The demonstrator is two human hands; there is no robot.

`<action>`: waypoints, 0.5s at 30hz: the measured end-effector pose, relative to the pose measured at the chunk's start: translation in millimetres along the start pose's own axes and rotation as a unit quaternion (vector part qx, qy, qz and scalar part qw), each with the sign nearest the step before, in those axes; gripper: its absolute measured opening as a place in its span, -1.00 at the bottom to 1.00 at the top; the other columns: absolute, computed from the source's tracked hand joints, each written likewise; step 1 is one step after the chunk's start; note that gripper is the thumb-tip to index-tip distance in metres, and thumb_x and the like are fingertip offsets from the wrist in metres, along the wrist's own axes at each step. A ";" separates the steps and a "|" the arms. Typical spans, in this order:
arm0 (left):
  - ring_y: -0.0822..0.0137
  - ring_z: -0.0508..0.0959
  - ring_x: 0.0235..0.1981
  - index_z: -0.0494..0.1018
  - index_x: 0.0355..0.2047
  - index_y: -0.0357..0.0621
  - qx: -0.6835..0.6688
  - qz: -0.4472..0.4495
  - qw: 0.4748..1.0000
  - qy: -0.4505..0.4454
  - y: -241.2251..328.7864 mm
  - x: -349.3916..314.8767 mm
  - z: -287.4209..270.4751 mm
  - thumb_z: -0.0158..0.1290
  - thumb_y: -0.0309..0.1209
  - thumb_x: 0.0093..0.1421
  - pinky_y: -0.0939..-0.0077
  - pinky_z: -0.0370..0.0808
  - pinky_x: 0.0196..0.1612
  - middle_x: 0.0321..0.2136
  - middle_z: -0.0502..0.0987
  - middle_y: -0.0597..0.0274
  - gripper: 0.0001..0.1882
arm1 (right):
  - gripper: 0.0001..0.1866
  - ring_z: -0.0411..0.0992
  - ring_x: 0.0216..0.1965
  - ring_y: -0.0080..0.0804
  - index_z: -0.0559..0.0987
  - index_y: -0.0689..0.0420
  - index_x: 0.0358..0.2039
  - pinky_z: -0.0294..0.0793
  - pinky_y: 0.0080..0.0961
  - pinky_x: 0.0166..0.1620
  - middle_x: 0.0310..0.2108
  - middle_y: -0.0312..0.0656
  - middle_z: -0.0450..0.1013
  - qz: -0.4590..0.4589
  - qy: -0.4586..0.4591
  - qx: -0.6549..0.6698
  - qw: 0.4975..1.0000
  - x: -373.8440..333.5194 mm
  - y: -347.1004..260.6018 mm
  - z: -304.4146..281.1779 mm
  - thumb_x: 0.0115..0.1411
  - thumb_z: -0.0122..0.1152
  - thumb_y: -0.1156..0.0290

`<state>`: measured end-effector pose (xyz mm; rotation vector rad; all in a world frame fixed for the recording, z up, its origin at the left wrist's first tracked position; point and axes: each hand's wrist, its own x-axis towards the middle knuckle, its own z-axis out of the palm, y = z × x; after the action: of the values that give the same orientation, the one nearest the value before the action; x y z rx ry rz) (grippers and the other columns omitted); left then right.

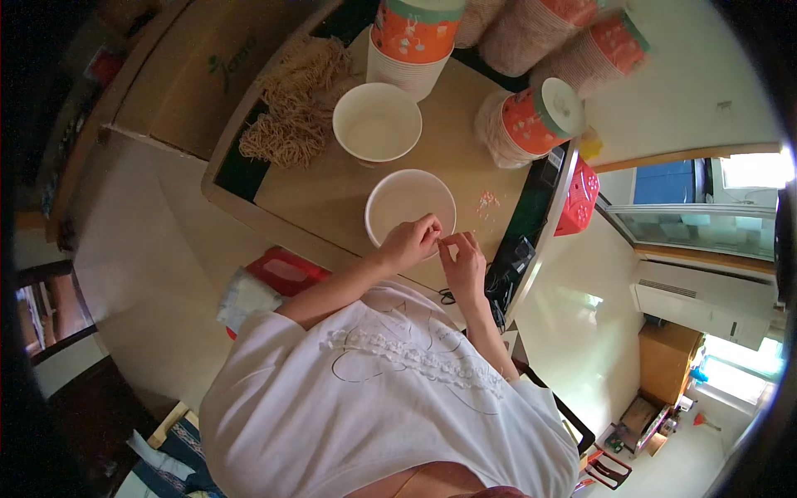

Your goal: Sorting small colorful items into paper cups on a workstation table.

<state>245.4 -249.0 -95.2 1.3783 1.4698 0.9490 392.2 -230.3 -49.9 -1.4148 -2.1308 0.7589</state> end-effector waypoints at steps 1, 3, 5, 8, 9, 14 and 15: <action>0.14 0.56 -0.43 0.33 -0.31 -0.19 -0.014 -0.001 1.000 0.000 2.0 -2.5 0.0 -0.05 -0.45 0.21 0.35 0.45 -0.38 -0.47 0.51 0.06 -0.91 | -0.93 0.45 -0.47 -0.19 0.49 0.14 -0.42 0.41 -0.41 -0.38 -0.47 -0.11 0.43 0.004 0.001 0.001 1.000 -1.5 -0.9 -2.6 0.04 0.18 0.51; 0.22 0.56 -0.45 0.34 -0.31 -0.20 -0.040 -0.003 0.999 -0.001 6.7 -6.8 -1.1 -0.06 -0.46 0.22 0.41 0.45 -0.39 -0.48 0.50 0.08 -0.92 | -0.96 0.38 -0.56 -0.53 0.49 0.21 -0.42 0.35 -0.59 -0.46 -0.48 -0.26 0.46 0.092 -0.080 0.132 0.984 -4.2 -1.8 -5.4 0.09 0.16 0.56; 0.24 0.56 -0.45 0.34 -0.31 -0.20 -0.056 0.003 0.998 0.006 17.4 -8.7 -5.8 -0.06 -0.46 0.22 0.42 0.45 -0.39 -0.48 0.51 0.09 -0.92 | -0.97 0.37 -0.54 -0.62 0.48 0.22 -0.41 0.34 -0.65 -0.45 -0.50 -0.30 0.45 0.091 -0.068 0.212 0.971 -4.4 4.9 3.1 0.10 0.14 0.57; 0.27 0.56 -0.44 0.34 -0.31 -0.22 -0.075 0.018 0.997 0.025 21.4 -10.0 -9.4 -0.07 -0.47 0.23 0.45 0.45 -0.39 -0.48 0.51 0.10 -0.92 | -0.96 0.32 -0.52 -0.70 0.48 0.23 -0.39 0.32 -0.68 -0.46 -0.54 -0.32 0.42 0.095 -0.060 0.272 0.956 -3.3 9.4 9.4 0.13 0.13 0.55; 0.27 0.56 -0.44 0.34 -0.30 -0.23 -0.079 0.028 0.996 0.035 21.3 -10.0 -10.1 -0.07 -0.47 0.23 0.45 0.45 -0.38 -0.48 0.51 0.11 -0.92 | -0.95 0.29 -0.53 -0.69 0.48 0.23 -0.38 0.32 -0.66 -0.46 -0.57 -0.30 0.41 0.105 -0.064 0.252 0.960 -3.0 9.9 10.4 0.15 0.13 0.52; 0.14 0.56 -0.48 0.33 -0.29 -0.21 -0.076 0.050 0.994 0.055 18.8 -8.3 -7.0 -0.08 -0.46 0.23 0.34 0.45 -0.42 -0.53 0.51 0.08 -0.91 | -0.94 0.21 -0.56 -0.70 0.48 0.22 -0.39 0.26 -0.69 -0.49 -0.63 -0.35 0.31 0.084 -0.053 0.234 0.967 -1.1 7.0 9.8 0.15 0.14 0.51; 0.15 0.56 -0.48 0.34 -0.28 -0.21 -0.083 0.052 0.993 0.058 18.9 -7.9 -6.9 -0.09 -0.45 0.24 0.34 0.45 -0.41 -0.52 0.51 0.08 -0.90 | -0.94 0.19 -0.57 -0.70 0.48 0.21 -0.39 0.24 -0.69 -0.50 -0.64 -0.36 0.28 0.093 -0.057 0.216 0.970 -0.8 5.7 9.0 0.15 0.14 0.50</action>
<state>244.9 -254.9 -74.4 1.3069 1.3807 1.2082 390.5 -230.9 -60.4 -1.3649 -1.7752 1.3138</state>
